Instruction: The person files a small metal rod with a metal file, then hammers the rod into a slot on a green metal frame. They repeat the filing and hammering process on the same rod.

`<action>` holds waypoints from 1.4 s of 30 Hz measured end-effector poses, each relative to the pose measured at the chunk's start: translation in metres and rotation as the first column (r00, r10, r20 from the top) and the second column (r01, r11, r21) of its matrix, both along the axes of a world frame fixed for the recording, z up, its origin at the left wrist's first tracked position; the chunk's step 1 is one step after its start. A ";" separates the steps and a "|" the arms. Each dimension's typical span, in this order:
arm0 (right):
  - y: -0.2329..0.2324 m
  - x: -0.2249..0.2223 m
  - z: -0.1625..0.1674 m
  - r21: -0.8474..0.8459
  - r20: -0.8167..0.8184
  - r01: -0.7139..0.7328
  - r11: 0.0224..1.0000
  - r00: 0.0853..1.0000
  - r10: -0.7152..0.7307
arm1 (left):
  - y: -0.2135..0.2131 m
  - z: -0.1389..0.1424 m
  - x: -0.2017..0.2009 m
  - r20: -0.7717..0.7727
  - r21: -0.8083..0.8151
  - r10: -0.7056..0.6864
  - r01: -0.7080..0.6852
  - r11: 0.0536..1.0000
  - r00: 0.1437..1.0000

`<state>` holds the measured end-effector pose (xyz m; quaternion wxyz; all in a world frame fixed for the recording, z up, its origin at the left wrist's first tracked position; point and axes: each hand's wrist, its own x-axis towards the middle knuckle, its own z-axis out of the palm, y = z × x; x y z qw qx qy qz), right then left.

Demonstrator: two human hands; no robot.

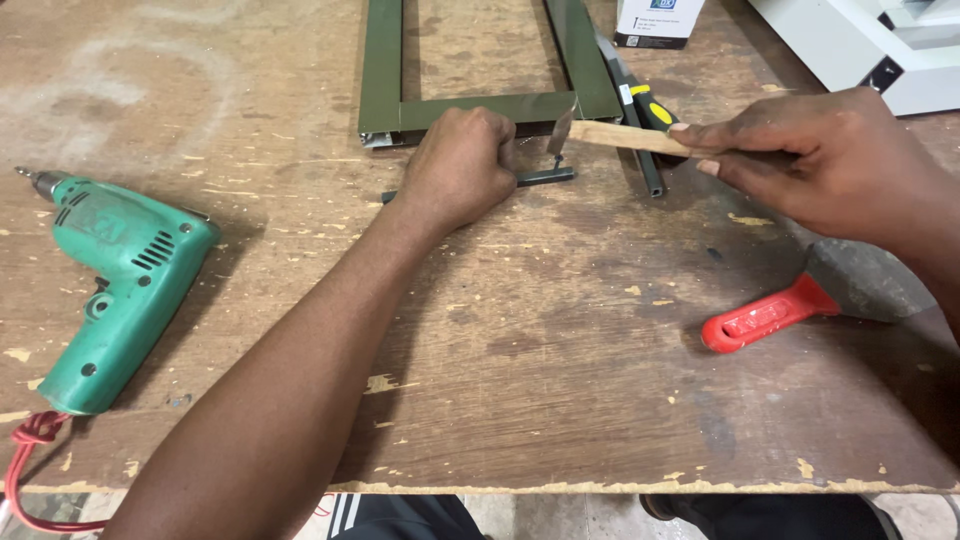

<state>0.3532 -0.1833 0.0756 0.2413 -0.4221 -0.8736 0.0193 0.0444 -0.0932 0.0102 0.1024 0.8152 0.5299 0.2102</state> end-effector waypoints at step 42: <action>-0.004 0.000 0.007 -0.044 -0.132 0.170 0.984 0.976 -0.175 | -0.003 0.003 0.000 0.016 -0.015 0.007 -0.007 1.000 1.000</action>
